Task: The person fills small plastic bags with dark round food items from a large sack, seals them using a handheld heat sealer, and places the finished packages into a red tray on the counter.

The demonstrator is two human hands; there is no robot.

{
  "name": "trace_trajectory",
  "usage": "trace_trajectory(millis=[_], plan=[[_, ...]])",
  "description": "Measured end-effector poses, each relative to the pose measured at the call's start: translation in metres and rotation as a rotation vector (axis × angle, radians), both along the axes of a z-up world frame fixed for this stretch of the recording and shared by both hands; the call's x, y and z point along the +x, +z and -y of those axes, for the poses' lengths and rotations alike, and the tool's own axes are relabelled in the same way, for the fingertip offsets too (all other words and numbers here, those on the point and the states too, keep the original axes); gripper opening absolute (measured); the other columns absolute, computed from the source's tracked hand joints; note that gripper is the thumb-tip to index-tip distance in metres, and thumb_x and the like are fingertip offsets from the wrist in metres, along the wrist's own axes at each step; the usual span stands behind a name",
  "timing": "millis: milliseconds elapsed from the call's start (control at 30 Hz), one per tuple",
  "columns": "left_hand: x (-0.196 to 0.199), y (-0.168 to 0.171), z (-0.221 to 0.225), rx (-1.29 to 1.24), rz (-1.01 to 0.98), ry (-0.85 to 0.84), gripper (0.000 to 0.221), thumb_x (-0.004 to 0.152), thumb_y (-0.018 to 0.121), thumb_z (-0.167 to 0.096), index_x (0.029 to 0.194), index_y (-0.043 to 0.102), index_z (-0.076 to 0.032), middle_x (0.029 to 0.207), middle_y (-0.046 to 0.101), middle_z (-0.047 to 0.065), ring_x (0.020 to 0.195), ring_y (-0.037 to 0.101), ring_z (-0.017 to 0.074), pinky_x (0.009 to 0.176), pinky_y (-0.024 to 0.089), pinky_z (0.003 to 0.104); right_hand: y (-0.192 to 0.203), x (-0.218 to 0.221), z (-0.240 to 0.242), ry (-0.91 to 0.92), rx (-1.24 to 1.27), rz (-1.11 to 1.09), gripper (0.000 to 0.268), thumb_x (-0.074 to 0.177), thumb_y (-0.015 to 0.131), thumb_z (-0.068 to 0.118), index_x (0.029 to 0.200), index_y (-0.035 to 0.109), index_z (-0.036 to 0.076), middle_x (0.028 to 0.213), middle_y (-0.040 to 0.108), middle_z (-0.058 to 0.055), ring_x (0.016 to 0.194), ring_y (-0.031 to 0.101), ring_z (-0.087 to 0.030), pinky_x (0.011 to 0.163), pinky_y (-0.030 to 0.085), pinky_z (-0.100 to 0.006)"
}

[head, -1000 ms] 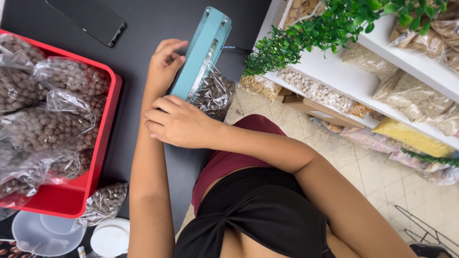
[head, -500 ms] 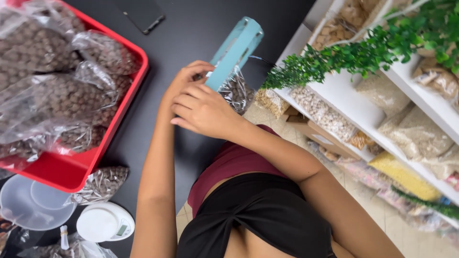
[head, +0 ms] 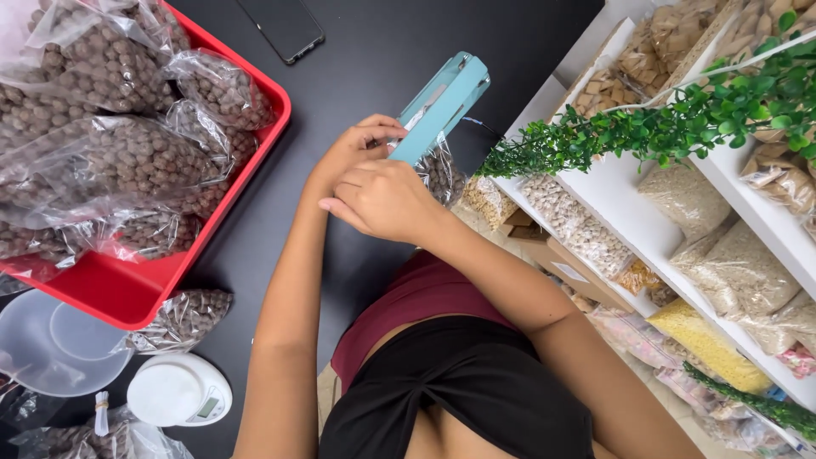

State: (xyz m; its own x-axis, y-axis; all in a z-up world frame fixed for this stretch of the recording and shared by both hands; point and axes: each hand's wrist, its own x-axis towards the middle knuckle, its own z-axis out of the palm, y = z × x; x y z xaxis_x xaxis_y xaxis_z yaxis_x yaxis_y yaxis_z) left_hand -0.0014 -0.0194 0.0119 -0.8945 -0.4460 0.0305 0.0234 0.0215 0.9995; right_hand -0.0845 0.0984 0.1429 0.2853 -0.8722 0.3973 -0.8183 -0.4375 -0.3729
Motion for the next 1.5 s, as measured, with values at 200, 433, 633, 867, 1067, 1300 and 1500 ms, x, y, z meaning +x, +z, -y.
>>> trace_trajectory(millis=[200,433,633,867,1067,1300,1500], plan=[[-0.002,-0.026,0.004,-0.088,0.007,-0.039,0.034,0.098,0.063,-0.004,0.130,0.070,-0.008,0.130,0.061,0.008,0.099,0.058,0.0178,0.089,0.047,0.035,-0.041,0.011,0.001,0.010,0.012,-0.025,0.043,0.105,0.051,0.041,0.081,0.073,0.013,0.086,0.075,-0.004,0.094,0.073,-0.021,0.076,0.057,-0.032],[-0.002,-0.012,0.007,-0.116,0.026,-0.074,0.032,0.102,0.058,-0.006,0.132,0.069,-0.007,0.133,0.059,0.009,0.113,0.059,0.0231,0.098,0.046,0.039,-0.049,0.022,0.003,-0.010,0.025,-0.057,0.044,0.106,0.047,0.045,0.100,0.073,0.010,0.104,0.077,-0.009,0.114,0.070,-0.024,0.091,0.057,-0.036],[-0.002,-0.019,0.011,-0.151,0.015,-0.099,0.035,0.101,0.062,-0.010,0.136,0.068,-0.013,0.134,0.058,0.004,0.106,0.060,0.0187,0.091,0.048,0.037,-0.063,0.033,0.001,-0.061,-0.061,-0.124,0.044,0.106,0.046,0.046,0.113,0.073,0.011,0.118,0.074,-0.010,0.126,0.063,-0.026,0.099,0.054,-0.038],[-0.001,-0.007,0.012,-0.112,-0.001,-0.118,0.036,0.102,0.059,-0.008,0.137,0.067,-0.009,0.134,0.057,0.009,0.103,0.059,0.0214,0.088,0.049,0.038,-0.077,0.038,-0.001,-0.095,-0.090,-0.152,0.046,0.106,0.047,0.046,0.124,0.069,0.010,0.131,0.068,-0.011,0.136,0.055,-0.028,0.108,0.048,-0.041],[0.000,-0.011,0.015,-0.105,-0.031,-0.124,0.034,0.103,0.059,-0.009,0.136,0.066,-0.007,0.134,0.058,0.011,0.109,0.060,0.0239,0.092,0.049,0.039,-0.089,0.040,0.000,-0.106,-0.101,-0.138,0.047,0.106,0.048,0.045,0.128,0.068,0.009,0.136,0.066,-0.011,0.137,0.054,-0.031,0.111,0.046,-0.042],[-0.001,-0.021,0.017,-0.084,-0.057,-0.134,0.032,0.105,0.058,-0.013,0.136,0.067,-0.007,0.135,0.059,0.010,0.123,0.059,0.0267,0.099,0.047,0.040,-0.093,0.040,0.000,-0.110,-0.096,-0.143,0.047,0.106,0.047,0.044,0.134,0.064,0.009,0.145,0.060,-0.011,0.143,0.048,-0.033,0.115,0.042,-0.044],[0.000,-0.013,0.015,-0.032,-0.072,-0.120,0.038,0.107,0.060,-0.023,0.138,0.061,-0.001,0.136,0.056,0.016,0.101,0.061,0.0214,0.086,0.049,0.039,-0.083,0.039,0.000,-0.099,-0.068,-0.162,0.050,0.108,0.042,0.044,0.142,0.059,0.012,0.155,0.051,-0.009,0.149,0.041,-0.034,0.121,0.033,-0.048]])
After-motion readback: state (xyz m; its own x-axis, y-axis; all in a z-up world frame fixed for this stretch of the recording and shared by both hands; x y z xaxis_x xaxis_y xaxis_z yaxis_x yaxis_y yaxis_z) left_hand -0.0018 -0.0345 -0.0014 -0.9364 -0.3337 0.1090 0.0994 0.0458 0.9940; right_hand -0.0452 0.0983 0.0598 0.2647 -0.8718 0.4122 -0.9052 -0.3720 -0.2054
